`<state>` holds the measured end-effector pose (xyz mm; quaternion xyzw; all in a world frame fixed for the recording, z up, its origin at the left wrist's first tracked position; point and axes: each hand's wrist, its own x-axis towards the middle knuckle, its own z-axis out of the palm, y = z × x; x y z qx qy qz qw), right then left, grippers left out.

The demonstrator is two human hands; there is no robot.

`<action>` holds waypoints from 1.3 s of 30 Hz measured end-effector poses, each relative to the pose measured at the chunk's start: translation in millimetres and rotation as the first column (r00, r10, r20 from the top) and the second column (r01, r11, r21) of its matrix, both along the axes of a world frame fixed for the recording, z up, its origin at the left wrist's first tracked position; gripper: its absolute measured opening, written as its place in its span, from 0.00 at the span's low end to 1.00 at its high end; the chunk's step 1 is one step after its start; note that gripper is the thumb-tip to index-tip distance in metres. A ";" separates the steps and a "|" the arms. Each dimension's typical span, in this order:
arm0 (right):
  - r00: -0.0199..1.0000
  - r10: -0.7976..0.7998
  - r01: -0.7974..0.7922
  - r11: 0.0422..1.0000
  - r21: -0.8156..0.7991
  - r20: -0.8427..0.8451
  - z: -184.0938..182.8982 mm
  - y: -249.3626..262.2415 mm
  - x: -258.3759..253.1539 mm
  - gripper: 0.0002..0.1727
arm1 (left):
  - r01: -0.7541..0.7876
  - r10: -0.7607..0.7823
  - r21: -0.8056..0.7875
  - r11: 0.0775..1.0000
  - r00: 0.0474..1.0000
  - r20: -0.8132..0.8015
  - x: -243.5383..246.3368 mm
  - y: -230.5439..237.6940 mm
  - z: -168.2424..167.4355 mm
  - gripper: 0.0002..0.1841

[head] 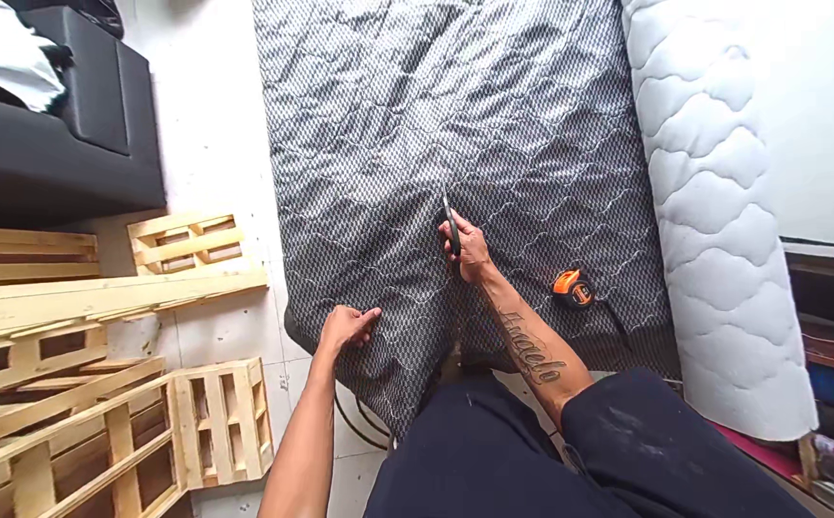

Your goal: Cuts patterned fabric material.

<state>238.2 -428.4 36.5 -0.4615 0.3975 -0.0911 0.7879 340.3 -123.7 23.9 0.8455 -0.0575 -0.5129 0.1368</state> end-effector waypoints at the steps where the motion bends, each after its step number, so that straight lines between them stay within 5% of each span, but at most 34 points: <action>1: 1.000 0.004 -0.004 1.000 -0.018 -0.005 0.0 -0.7 0.0 0.28 | -0.070 0.072 0.045 0.997 0.997 -0.034 4.2 -5.7 -4.0 0.33; 6: 1.000 0.000 0.000 0.999 -0.034 0.014 -2.7 -6.3 6.1 0.29 | -0.196 0.206 0.123 0.973 0.976 -0.076 9.3 -11.9 -9.2 0.35; 39: 0.998 -0.066 0.068 0.995 -0.066 0.020 5.1 -99.7 157.5 0.24 | -0.178 0.198 0.208 0.962 0.977 -0.081 16.1 -16.6 -9.0 0.36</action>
